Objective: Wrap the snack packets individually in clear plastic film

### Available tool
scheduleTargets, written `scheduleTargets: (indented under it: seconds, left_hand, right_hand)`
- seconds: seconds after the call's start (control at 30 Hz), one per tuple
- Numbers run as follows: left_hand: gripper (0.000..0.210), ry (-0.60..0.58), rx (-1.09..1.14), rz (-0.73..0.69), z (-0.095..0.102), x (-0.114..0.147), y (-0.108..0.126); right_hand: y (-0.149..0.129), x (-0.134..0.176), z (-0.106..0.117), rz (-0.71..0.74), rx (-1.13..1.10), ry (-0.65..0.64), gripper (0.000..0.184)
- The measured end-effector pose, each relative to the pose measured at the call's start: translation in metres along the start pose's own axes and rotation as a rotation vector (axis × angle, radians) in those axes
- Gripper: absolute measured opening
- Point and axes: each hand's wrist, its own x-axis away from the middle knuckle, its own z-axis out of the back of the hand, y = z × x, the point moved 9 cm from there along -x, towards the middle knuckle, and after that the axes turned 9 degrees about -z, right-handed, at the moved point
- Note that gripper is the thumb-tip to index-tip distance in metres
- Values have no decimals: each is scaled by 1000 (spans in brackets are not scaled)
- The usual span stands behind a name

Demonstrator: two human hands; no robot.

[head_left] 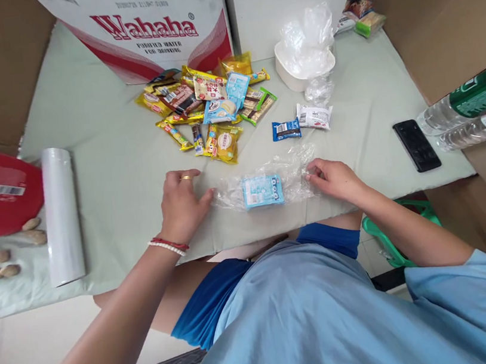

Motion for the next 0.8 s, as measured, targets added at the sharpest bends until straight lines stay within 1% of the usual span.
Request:
scheduleTargets:
  seconds: [0.07,0.13,0.17,0.2,0.23,0.27,0.3,0.33,0.37,0.4,0.47,0.53,0.6,0.67,0.7,0.73,0.8]
  left_hand:
    - [42,157,-11,44,18,11,2]
    - [36,357,-22,26,41,32,15]
    - [34,476,-32,-21,53,47,26]
    - [34,579,-42,-98,62,62,42]
    - [34,671,-49,-211,68,78,61]
    - [34,695,-48,-364,66,91,84]
    - [33,647,-35,-526,58,99,106]
    - [33,569,-22,-656,46,104,125]
    - [33,480,-13,-735,32,104,139]
    - [32,401,-17,-764,19,101,147]
    - [31,305,-55,-722,-3,85,150]
    - [29,260,-100,-663,-17,69,145]
    - [28,229,-124,-640,-26,58,142]
    - [29,202,-155,-624,-30,53,141]
    - [29,187,-176,-614,-32,52,141]
    - [29,170,-199,-602,-33,51,141]
    - [31,122,-235,-585,-37,50,141]
  right_hand:
    - [-10,-8,16,83,2,58,38]
    - [-29,-15,30,234,-7,114,41]
    - [-41,-19,33,326,2,131,43]
    - [-53,-22,33,420,24,141,47]
    - [-65,-25,31,510,59,145,51]
    - [-77,-28,25,590,104,141,55]
    - [-87,-32,18,655,153,127,58]
    - [-97,-37,9,706,197,106,60]
    - [-105,-42,0,746,230,77,58]
    - [-112,-47,-8,783,248,47,54]
    - [-124,-58,-18,847,225,-8,39]
    - [-133,-69,-19,890,136,-55,23]
    - [-141,-79,-16,900,33,-123,18]
    - [-146,-89,-15,844,-40,-207,19]
    - [-147,-95,-16,777,-57,-240,19]
    - [-146,-102,-17,682,-57,-258,20]
    - [-138,-116,-20,449,-12,-254,24]
